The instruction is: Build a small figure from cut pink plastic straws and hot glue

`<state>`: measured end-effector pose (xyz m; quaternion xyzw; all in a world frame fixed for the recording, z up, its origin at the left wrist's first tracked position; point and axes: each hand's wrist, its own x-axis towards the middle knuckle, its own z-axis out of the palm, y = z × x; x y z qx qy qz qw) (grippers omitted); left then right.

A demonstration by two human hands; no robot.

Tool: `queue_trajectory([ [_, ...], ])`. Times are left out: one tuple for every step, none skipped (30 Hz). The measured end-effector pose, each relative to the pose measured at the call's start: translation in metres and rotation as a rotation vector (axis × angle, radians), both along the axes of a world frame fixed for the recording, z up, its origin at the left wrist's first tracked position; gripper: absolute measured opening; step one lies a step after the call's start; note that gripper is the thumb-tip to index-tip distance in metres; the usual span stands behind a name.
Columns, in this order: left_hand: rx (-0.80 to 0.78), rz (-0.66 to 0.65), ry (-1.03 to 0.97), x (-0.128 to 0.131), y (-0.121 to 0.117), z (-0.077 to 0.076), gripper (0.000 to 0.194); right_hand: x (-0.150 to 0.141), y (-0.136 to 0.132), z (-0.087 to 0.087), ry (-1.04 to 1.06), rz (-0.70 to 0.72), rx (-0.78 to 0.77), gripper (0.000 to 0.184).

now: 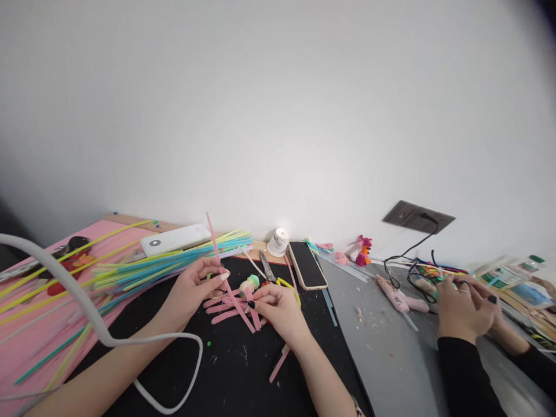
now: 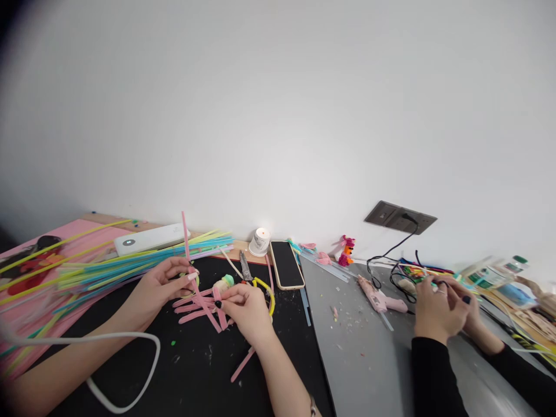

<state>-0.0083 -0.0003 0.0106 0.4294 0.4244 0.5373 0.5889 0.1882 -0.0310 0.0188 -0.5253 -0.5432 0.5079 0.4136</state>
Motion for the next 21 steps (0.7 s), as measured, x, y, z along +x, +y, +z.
queue_trajectory([
  [0.001, -0.005, -0.002, 0.000, 0.000, 0.000, 0.033, -0.001, -0.001, 0.000, -0.003, 0.006, 0.005, 0.006],
  [0.000, -0.006, -0.001, 0.000, 0.000, 0.000, 0.033, -0.002, -0.002, 0.000, -0.004, 0.012, 0.009, 0.003],
  [-0.001, -0.003, 0.003, 0.000, 0.000, 0.000, 0.032, -0.003, -0.002, 0.000, -0.007, 0.020, 0.012, 0.003],
  [-0.002, 0.002, 0.006, 0.000, 0.000, 0.000, 0.032, -0.004, -0.003, 0.000, -0.011, 0.029, 0.016, 0.003],
  [-0.001, 0.007, 0.007, 0.001, 0.000, 0.000, 0.032, -0.004, -0.003, 0.000, -0.017, 0.039, 0.018, 0.003],
  [-0.002, 0.009, 0.008, 0.001, 0.001, 0.001, 0.032, -0.005, -0.003, 0.000, -0.021, 0.047, 0.019, 0.002],
  [-0.003, 0.011, 0.008, 0.002, 0.001, 0.001, 0.031, -0.006, -0.004, 0.001, -0.025, 0.052, 0.018, 0.003],
  [-0.005, 0.007, 0.006, 0.002, 0.001, 0.002, 0.031, -0.006, -0.004, 0.001, -0.026, 0.055, 0.017, 0.003],
  [-0.008, 0.002, 0.003, 0.002, 0.001, 0.002, 0.032, -0.006, -0.005, 0.001, -0.022, 0.058, 0.016, 0.002],
  [-0.011, -0.005, 0.001, 0.003, 0.001, 0.002, 0.032, -0.006, -0.005, 0.001, -0.016, 0.062, 0.016, 0.001],
  [-0.013, -0.010, 0.000, 0.003, 0.001, 0.003, 0.032, -0.006, -0.005, 0.001, -0.009, 0.066, 0.016, 0.003],
  [-0.015, -0.013, 0.000, 0.003, 0.000, 0.003, 0.032, -0.006, -0.005, 0.000, -0.001, 0.070, 0.015, 0.004],
  [-0.016, -0.014, 0.001, 0.003, 0.000, 0.003, 0.032, -0.006, -0.005, -0.001, 0.005, 0.076, 0.015, 0.005],
  [-0.017, -0.014, 0.004, 0.003, -0.001, 0.003, 0.031, -0.006, -0.005, -0.002, 0.009, 0.081, 0.015, 0.005],
  [-0.017, -0.012, 0.007, 0.003, -0.001, 0.003, 0.031, -0.005, -0.005, -0.004, 0.010, 0.084, 0.016, 0.005],
  [-0.016, -0.011, 0.009, 0.004, -0.001, 0.003, 0.031, -0.005, -0.004, -0.007, 0.009, 0.086, 0.020, 0.004],
  [-0.013, -0.012, 0.010, 0.004, -0.001, 0.003, 0.032, -0.004, -0.004, -0.009, 0.007, 0.084, 0.027, 0.003],
  [-0.012, -0.013, 0.012, 0.004, -0.001, 0.003, 0.032, -0.004, -0.003, -0.011, 0.005, 0.085, 0.035, 0.004],
  [-0.010, -0.013, 0.012, 0.004, -0.002, 0.004, 0.032, -0.004, -0.003, -0.014, 0.003, 0.085, 0.044, 0.006],
  [-0.008, -0.013, 0.011, 0.004, -0.002, 0.004, 0.032, -0.003, -0.003, -0.016, 0.001, 0.088, 0.052, 0.007],
  [-0.007, -0.014, 0.011, 0.004, -0.002, 0.004, 0.031, -0.003, -0.002, -0.017, 0.000, 0.092, 0.056, 0.008],
])
